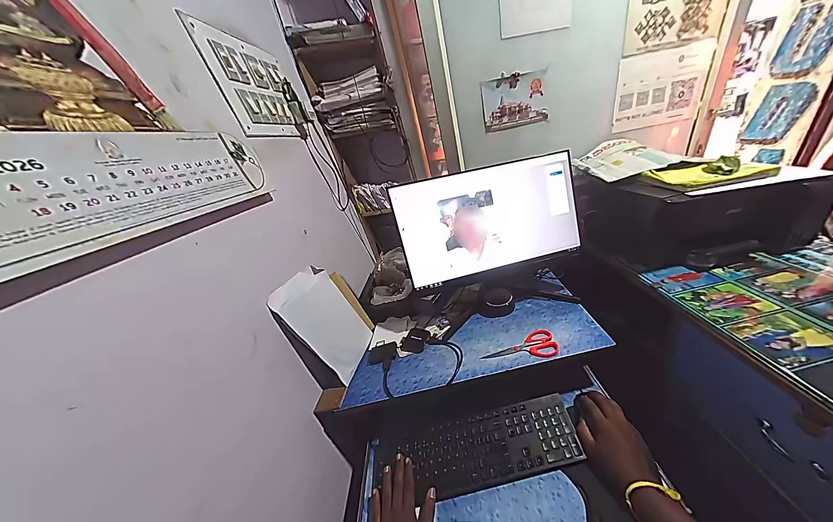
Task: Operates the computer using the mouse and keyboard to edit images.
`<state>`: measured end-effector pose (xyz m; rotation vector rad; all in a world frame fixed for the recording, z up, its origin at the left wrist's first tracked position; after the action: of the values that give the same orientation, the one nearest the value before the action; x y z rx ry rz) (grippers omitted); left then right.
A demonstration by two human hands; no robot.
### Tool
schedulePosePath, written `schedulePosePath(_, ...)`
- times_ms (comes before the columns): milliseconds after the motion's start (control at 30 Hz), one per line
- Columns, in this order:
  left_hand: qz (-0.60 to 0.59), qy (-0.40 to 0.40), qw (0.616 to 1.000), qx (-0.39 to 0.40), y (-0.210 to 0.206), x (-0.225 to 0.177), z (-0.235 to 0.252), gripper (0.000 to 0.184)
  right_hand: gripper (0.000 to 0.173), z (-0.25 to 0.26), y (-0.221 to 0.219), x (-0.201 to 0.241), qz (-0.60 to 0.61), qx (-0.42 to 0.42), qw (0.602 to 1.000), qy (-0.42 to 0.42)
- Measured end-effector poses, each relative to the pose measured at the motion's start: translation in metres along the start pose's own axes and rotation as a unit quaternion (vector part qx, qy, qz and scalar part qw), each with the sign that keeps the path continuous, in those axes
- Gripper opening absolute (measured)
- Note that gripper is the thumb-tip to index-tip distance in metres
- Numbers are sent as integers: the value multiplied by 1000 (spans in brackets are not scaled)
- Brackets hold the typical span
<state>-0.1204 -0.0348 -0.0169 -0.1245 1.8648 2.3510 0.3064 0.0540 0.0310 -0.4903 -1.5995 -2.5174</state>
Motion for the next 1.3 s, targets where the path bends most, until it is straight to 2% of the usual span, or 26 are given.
schedulePosePath(100, -9, 0, 1000, -2, 1, -1, 0, 75, 42, 0, 0, 0, 15, -25, 999, 16)
schedulePosePath(1300, 0, 5, 1000, -2, -2, 2, -1, 76, 40, 0, 1, -1, 16, -3, 1000, 2)
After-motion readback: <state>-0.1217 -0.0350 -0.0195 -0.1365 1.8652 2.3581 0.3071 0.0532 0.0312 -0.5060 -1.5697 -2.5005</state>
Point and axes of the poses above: each hand's wrist, its own z-axis towards the middle knuckle, its own y-axis out of the back of the hand, x = y × z, the point moved 8 cm from there along z, towards the middle knuckle, and after that the axes turned 9 degrees about -y, right-handed, at the moved point
